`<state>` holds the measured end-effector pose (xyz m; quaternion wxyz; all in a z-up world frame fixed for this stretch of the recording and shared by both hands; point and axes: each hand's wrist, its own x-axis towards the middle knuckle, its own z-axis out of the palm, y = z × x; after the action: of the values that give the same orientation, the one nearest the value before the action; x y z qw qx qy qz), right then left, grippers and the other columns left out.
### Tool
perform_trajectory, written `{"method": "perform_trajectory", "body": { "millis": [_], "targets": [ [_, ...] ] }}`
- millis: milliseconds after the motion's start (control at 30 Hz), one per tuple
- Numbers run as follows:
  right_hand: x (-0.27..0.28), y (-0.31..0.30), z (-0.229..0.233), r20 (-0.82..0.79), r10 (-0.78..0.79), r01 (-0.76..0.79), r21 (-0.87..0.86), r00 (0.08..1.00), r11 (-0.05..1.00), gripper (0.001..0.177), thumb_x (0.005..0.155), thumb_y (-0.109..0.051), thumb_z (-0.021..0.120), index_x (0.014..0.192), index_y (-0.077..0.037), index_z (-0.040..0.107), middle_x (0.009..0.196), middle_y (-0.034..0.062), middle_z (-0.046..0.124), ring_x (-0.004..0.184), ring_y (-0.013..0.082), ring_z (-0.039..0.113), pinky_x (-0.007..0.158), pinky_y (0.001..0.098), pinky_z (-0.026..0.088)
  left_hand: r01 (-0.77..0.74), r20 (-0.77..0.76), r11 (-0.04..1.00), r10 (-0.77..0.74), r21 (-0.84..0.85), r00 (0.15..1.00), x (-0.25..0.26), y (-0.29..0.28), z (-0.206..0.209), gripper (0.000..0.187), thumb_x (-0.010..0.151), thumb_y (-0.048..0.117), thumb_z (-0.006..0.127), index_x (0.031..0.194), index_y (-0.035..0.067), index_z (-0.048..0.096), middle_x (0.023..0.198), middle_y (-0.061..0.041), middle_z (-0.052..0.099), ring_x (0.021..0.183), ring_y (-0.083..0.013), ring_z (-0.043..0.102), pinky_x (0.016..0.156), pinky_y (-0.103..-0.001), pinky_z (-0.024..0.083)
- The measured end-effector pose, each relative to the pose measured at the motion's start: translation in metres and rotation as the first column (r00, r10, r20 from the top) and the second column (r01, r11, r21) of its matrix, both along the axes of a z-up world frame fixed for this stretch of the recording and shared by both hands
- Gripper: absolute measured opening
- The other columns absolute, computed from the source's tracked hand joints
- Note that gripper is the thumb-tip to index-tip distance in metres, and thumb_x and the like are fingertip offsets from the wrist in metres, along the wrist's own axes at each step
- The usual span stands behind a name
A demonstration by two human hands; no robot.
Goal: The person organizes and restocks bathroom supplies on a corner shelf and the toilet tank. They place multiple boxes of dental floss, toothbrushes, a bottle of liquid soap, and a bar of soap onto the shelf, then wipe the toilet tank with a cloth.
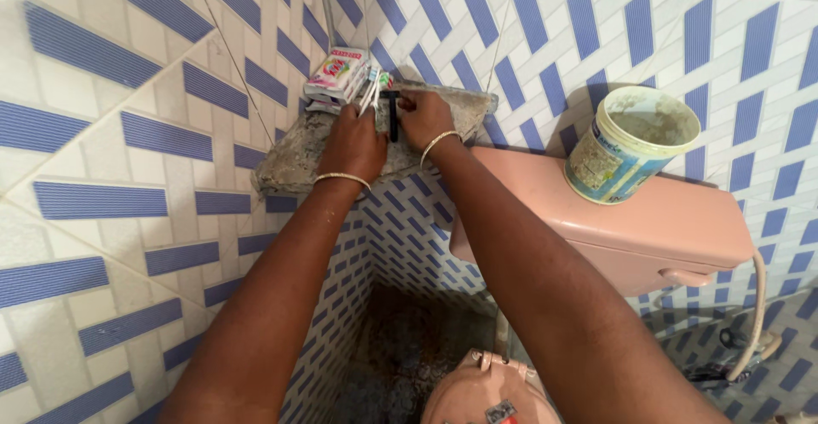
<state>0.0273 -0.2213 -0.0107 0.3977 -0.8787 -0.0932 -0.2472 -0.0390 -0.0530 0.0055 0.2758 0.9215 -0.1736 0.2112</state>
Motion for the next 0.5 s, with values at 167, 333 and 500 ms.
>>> {"method": "perform_trajectory", "body": {
  "millis": [167,333,500],
  "targets": [
    [-0.001,-0.001,0.007,-0.079,0.165,-0.152,0.142,0.983,0.978,0.054,0.075,0.001,0.069,0.129,-0.005,0.066,0.111,0.0118,0.076,0.101,0.0226,0.077,0.084,0.0329,0.063,-0.031,-0.091,0.999,0.029,-0.020,0.995,-0.006,-0.004,0.007,0.040,0.092,0.019,0.064,0.127,-0.001,0.063,0.126,-0.023,0.057,0.116,-0.0422,0.060,0.099,-0.052,0.050],
    [0.005,-0.003,-0.003,0.071,0.085,-0.087,0.015,0.994,0.996,0.045,0.076,0.001,0.070,0.120,-0.005,0.075,0.106,0.0125,0.079,0.098,0.0218,0.077,0.088,0.0323,0.061,-0.067,-0.019,0.997,0.068,0.026,0.998,-0.010,-0.005,0.006,0.054,0.088,0.030,0.070,0.132,0.001,0.059,0.129,-0.024,0.057,0.118,-0.0424,0.058,0.098,-0.051,0.049],
    [0.026,-0.016,-0.035,0.231,0.098,-0.125,0.103,0.968,0.987,0.028,0.076,-0.008,0.076,0.103,-0.002,0.076,0.094,0.0118,0.079,0.082,0.0215,0.078,0.073,0.0350,0.061,-0.058,0.509,0.998,0.041,0.019,0.860,-0.011,-0.003,-0.005,0.060,0.083,0.038,0.078,0.128,0.001,0.064,0.125,-0.024,0.062,0.115,-0.0439,0.059,0.094,-0.054,0.051]
  ]
}}
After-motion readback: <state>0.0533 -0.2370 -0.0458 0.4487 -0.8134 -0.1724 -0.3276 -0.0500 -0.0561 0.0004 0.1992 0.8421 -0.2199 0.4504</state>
